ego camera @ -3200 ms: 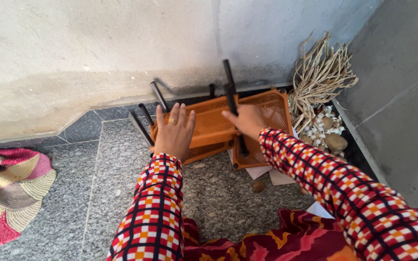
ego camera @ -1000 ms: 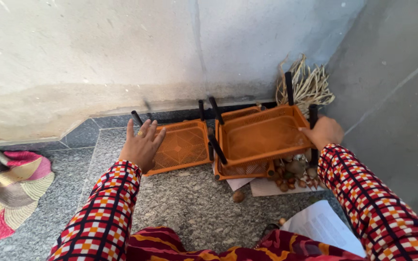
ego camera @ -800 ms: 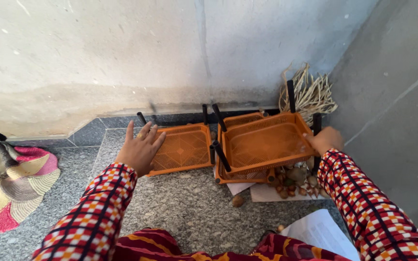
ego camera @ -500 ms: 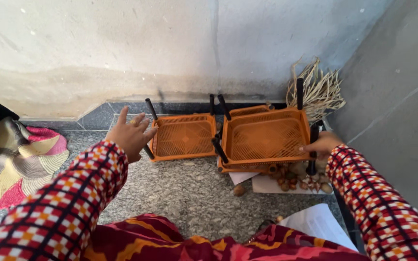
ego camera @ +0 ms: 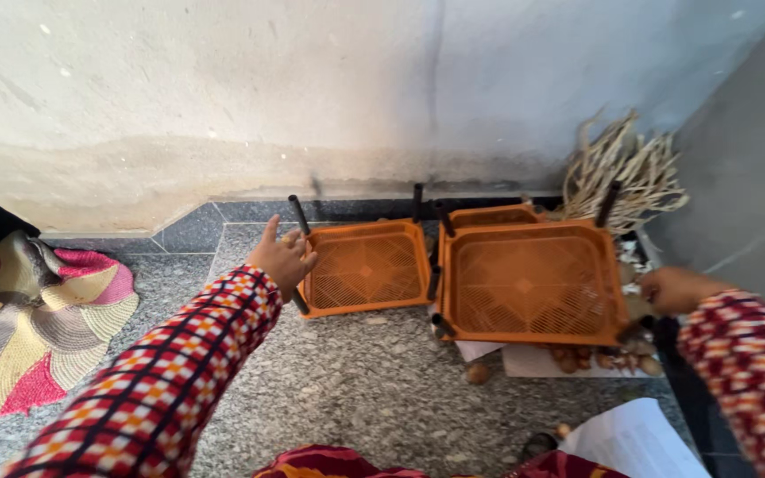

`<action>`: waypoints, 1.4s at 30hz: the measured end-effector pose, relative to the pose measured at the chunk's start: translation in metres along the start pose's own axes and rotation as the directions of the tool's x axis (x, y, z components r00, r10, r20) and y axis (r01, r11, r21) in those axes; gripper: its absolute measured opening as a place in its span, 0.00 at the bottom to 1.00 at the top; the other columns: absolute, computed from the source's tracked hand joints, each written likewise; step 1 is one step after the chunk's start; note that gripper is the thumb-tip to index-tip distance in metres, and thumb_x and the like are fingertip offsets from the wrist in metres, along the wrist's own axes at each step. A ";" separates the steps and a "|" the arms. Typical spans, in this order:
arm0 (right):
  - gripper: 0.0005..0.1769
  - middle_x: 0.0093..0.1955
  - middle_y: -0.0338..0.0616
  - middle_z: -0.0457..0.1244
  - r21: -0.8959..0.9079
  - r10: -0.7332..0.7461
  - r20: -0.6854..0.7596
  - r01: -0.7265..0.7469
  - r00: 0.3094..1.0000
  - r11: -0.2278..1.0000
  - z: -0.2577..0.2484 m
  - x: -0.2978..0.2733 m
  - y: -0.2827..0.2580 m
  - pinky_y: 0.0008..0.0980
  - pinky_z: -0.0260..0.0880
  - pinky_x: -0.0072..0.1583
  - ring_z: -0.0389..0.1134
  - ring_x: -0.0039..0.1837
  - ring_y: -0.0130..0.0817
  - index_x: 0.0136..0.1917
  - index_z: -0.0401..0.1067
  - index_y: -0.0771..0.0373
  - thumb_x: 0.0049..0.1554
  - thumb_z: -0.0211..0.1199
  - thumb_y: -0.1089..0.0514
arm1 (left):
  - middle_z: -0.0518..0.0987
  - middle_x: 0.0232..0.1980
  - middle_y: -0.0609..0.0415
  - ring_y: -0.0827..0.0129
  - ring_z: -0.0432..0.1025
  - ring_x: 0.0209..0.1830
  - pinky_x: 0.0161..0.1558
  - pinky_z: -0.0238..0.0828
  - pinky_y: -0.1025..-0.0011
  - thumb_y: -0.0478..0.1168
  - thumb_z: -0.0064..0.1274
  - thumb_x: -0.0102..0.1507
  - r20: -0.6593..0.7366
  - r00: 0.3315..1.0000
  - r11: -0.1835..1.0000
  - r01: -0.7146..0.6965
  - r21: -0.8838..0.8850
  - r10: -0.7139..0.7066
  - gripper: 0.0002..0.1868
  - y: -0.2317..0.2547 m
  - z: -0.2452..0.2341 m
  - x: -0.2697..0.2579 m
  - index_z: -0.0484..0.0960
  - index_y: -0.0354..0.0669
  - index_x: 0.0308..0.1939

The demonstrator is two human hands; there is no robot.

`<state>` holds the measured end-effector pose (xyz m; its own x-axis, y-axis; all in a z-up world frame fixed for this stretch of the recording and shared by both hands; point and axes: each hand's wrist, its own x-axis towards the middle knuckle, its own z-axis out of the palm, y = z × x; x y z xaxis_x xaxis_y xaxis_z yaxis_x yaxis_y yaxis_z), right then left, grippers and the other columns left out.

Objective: The person assembles a three-tier orange plastic storage rack by inserting black support poles into the trays. They place printed papers into each tray and then transfer small round produce items from the floor onto the top tray.

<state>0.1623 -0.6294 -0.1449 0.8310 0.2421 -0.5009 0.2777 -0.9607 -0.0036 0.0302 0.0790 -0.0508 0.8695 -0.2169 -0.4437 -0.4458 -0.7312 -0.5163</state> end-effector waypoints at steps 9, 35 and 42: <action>0.19 0.48 0.52 0.72 0.319 0.154 -0.679 0.099 0.718 0.942 -0.096 0.015 -0.171 0.42 0.74 0.53 0.75 0.49 0.43 0.55 0.80 0.65 0.61 0.65 0.48 | 0.74 0.67 0.45 0.53 0.65 0.72 0.74 0.42 0.37 0.51 0.48 0.69 -0.077 0.990 0.969 0.101 -0.225 -0.121 0.25 0.029 0.128 0.077 0.70 0.48 0.68; 0.14 0.43 0.49 0.69 0.096 -0.392 -0.316 0.440 0.864 0.893 -0.035 0.079 -0.428 0.49 0.69 0.49 0.71 0.49 0.50 0.46 0.75 0.60 0.55 0.66 0.47 | 0.78 0.49 0.46 0.49 0.78 0.47 0.46 0.78 0.54 0.40 0.48 0.65 -0.122 0.934 0.713 0.168 -0.681 -0.336 0.11 -0.015 0.182 0.000 0.78 0.49 0.51; 0.14 0.46 0.51 0.68 0.076 -0.475 -0.277 0.512 0.835 0.856 -0.014 0.072 -0.474 0.48 0.70 0.54 0.71 0.52 0.51 0.45 0.73 0.65 0.56 0.68 0.51 | 0.78 0.49 0.45 0.49 0.79 0.45 0.45 0.79 0.56 0.46 0.48 0.67 0.013 0.913 0.659 0.304 -0.688 -0.407 0.13 -0.010 0.204 -0.034 0.77 0.46 0.52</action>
<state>0.0967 -0.1544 -0.1673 0.6959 0.6961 -0.1765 0.6263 -0.7085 -0.3252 -0.0381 0.2254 -0.1799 0.9728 0.1081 -0.2049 0.1164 -0.9928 0.0289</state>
